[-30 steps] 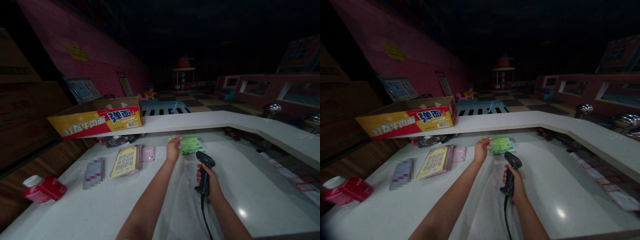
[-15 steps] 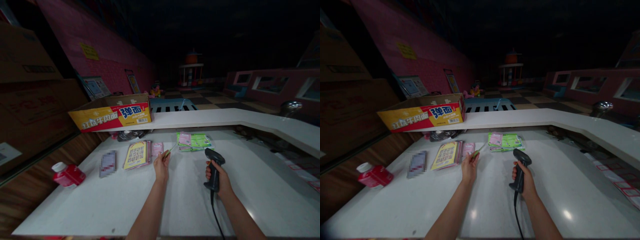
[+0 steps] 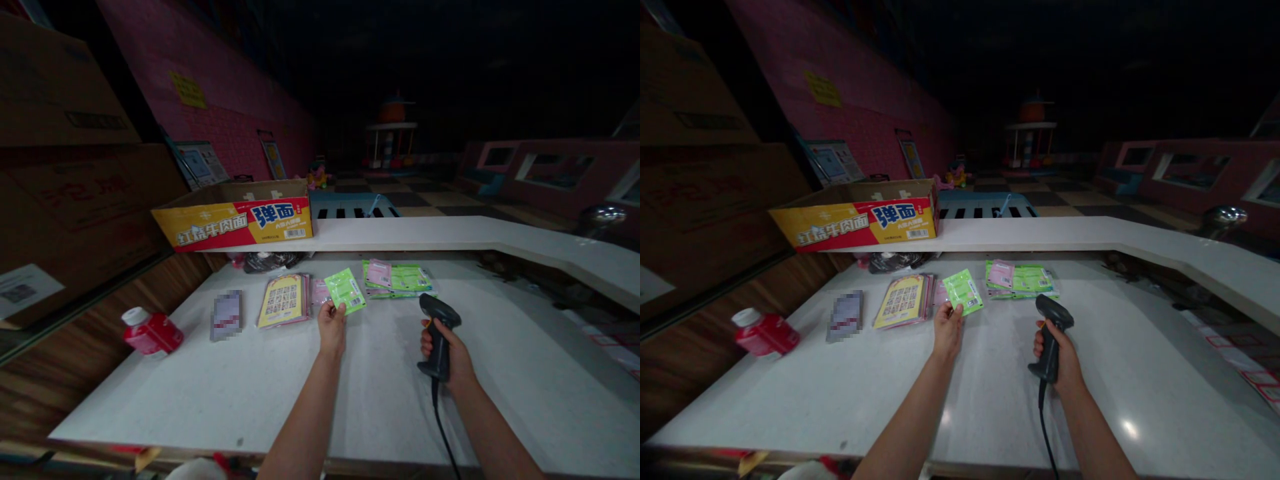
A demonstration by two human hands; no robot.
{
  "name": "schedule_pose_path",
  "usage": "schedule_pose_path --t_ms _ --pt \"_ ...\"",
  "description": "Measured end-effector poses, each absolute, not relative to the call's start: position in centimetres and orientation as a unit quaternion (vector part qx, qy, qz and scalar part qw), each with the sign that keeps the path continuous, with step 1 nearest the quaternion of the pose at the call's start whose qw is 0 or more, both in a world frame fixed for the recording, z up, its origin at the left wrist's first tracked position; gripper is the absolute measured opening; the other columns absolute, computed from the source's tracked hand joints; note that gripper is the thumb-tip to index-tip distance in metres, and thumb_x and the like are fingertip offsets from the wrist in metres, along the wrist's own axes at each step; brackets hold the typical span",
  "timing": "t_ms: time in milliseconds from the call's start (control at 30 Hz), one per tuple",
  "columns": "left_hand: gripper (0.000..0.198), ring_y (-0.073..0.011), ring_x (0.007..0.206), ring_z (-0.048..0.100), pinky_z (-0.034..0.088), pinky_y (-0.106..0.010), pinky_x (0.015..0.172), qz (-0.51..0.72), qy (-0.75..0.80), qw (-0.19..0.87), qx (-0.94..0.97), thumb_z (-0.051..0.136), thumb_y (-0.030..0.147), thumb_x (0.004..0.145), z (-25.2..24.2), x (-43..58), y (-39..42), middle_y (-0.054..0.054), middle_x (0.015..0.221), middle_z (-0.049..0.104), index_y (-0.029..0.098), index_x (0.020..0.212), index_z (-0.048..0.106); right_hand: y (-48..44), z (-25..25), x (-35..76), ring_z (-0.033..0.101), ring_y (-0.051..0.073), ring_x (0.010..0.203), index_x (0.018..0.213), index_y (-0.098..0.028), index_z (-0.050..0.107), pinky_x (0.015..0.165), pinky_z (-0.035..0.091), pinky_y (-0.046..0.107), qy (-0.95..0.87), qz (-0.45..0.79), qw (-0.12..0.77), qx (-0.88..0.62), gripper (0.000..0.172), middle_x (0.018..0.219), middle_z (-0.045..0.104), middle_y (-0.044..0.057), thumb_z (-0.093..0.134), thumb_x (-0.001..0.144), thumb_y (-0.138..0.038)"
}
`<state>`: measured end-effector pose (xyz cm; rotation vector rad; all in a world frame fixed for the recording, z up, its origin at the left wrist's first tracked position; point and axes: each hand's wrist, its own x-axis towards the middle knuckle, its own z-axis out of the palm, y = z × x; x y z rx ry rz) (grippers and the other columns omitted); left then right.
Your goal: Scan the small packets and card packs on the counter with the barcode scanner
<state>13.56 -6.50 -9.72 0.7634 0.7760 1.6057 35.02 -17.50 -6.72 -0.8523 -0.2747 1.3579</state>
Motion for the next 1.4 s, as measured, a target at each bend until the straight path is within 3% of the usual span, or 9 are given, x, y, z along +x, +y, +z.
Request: schedule_pose_path --t_ms 167,333,533,700,867,1000,1400 --pt "0.044 -0.0106 0.066 0.059 0.048 -0.022 0.061 0.702 0.343 0.509 0.361 0.082 0.048 0.061 -10.2 13.8 -6.3 0.001 0.074 0.063 0.017 0.078 0.057 -18.0 -6.3 34.5 0.048 0.009 0.042 0.085 -0.017 0.065 0.037 0.043 0.019 -0.176 0.614 0.651 -0.409 0.036 0.053 0.056 -0.004 0.082 0.066 -0.043" --pt "0.043 -0.0118 0.067 0.059 0.047 -0.023 0.063 0.705 0.356 0.48 0.381 0.079 0.049 0.064 -10.9 13.9 -5.7 -0.001 0.076 0.064 0.017 0.079 0.056 -19.2 -3.8 33.2 0.056 0.014 0.05 0.105 -0.021 0.061 0.049 0.055 0.03 -0.231 0.638 0.606 -0.416 0.05 0.062 0.061 -0.003 0.077 0.069 -0.052" --pt "0.036 -0.0125 0.068 0.058 0.046 -0.024 0.066 0.711 0.379 0.434 0.403 0.075 0.045 0.068 -11.5 13.9 -5.3 0.001 0.073 0.061 0.017 0.079 0.055 -21.2 -2.2 30.2 0.043 0.009 0.035 0.101 -0.021 0.057 0.031 0.035 0.02 -0.349 0.569 0.533 -0.519 0.05 0.052 0.053 -0.008 0.074 0.07 -0.055" --pt "0.028 -0.0134 0.067 0.058 0.045 -0.024 0.064 0.696 0.414 0.414 0.415 0.069 0.041 0.072 -11.5 13.9 -5.5 0.0 0.073 0.06 0.018 0.078 0.055 -22.1 -3.0 28.2 0.041 0.009 0.031 0.079 -0.02 0.052 0.03 0.033 0.02 -0.42 0.512 0.49 -0.567 0.041 0.047 0.05 -0.008 0.068 0.073 -0.058" --pt "0.022 -0.0125 0.06 0.052 0.039 -0.023 0.057 0.667 0.459 0.377 0.451 0.065 0.037 0.075 -11.6 13.7 -5.6 0.002 0.065 0.055 0.017 0.075 0.058 -22.3 -3.0 27.8 0.042 0.009 0.031 0.073 -0.021 0.05 0.031 0.034 0.021 -0.424 0.515 0.485 -0.566 0.04 0.048 0.05 -0.007 0.066 0.075 -0.058" --pt "0.026 -0.0122 0.063 0.053 0.042 -0.023 0.06 0.69 0.419 0.406 0.428 0.067 0.04 0.074 -11.7 13.8 -5.4 0.001 0.07 0.057 0.017 0.079 0.056 -22.4 -2.9 27.9 0.042 0.009 0.032 0.073 -0.021 0.05 0.03 0.035 0.021 -0.415 0.521 0.487 -0.565 0.041 0.048 0.049 -0.007 0.068 0.072 -0.058" --pt "0.04 -0.0131 0.07 0.057 0.047 -0.024 0.065 0.693 0.405 0.446 0.396 0.073 0.051 0.068 -11.4 14.0 -5.6 0.0 0.076 0.06 0.018 0.08 0.055 -19.5 -3.4 30.9 0.05 0.012 0.036 0.091 -0.021 0.058 0.033 0.041 0.022 -0.351 0.561 0.532 -0.529 0.045 0.052 0.057 -0.005 0.077 0.066 -0.052"
